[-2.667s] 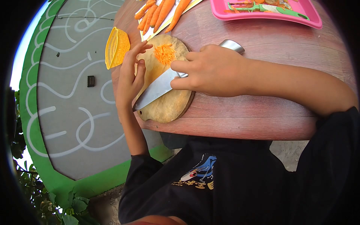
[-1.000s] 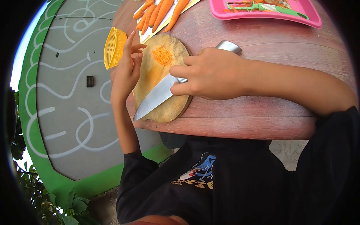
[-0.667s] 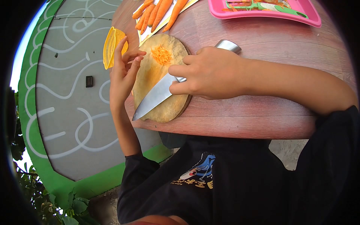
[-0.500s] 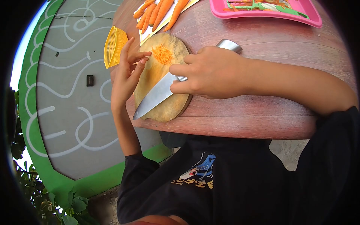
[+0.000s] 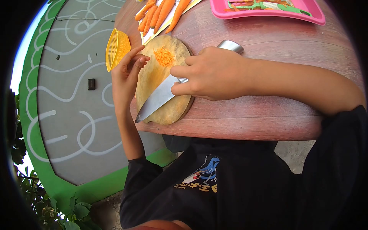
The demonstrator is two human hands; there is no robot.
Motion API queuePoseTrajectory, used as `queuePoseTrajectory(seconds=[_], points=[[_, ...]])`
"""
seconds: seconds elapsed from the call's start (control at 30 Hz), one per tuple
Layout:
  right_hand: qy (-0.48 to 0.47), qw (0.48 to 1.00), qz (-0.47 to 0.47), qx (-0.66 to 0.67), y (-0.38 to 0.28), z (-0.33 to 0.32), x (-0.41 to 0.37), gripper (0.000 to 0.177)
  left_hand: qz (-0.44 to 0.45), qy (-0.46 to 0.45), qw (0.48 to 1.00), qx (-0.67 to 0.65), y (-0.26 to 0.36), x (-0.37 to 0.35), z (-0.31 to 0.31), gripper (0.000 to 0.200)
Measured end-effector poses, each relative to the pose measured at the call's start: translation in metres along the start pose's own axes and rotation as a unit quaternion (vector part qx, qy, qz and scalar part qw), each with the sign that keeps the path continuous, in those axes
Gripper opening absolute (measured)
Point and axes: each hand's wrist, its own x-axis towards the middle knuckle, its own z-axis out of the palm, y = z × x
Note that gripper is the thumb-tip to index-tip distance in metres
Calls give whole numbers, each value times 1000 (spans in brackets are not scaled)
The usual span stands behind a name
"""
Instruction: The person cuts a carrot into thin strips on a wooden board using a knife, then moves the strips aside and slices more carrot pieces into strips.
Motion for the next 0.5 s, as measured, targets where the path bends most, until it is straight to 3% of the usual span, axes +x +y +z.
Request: queuePoseTrajectory(seconds=[0.17,0.33,0.37,0.43,0.47,0.5], points=[[7,1000,-2,-13,0,1,0,26,35,35,998,-46,-6,2,6,31],[16,1000,-7,-17,1,2,0,26,36,-8,998,47,5,2,4,31],[8,999,-26,-22,2,1,1,26,30,12,999,41,5,1,3,31],[-17,1000,6,-4,-1,-2,3,27,59,-30,997,-40,0,3,0,36],[12,1000,0,-9,-2,-3,5,27,82,-41,994,-61,-2,3,-3,37],[-4,999,-36,-12,-4,-5,7,27,70,-4,995,-68,-6,4,-7,37]])
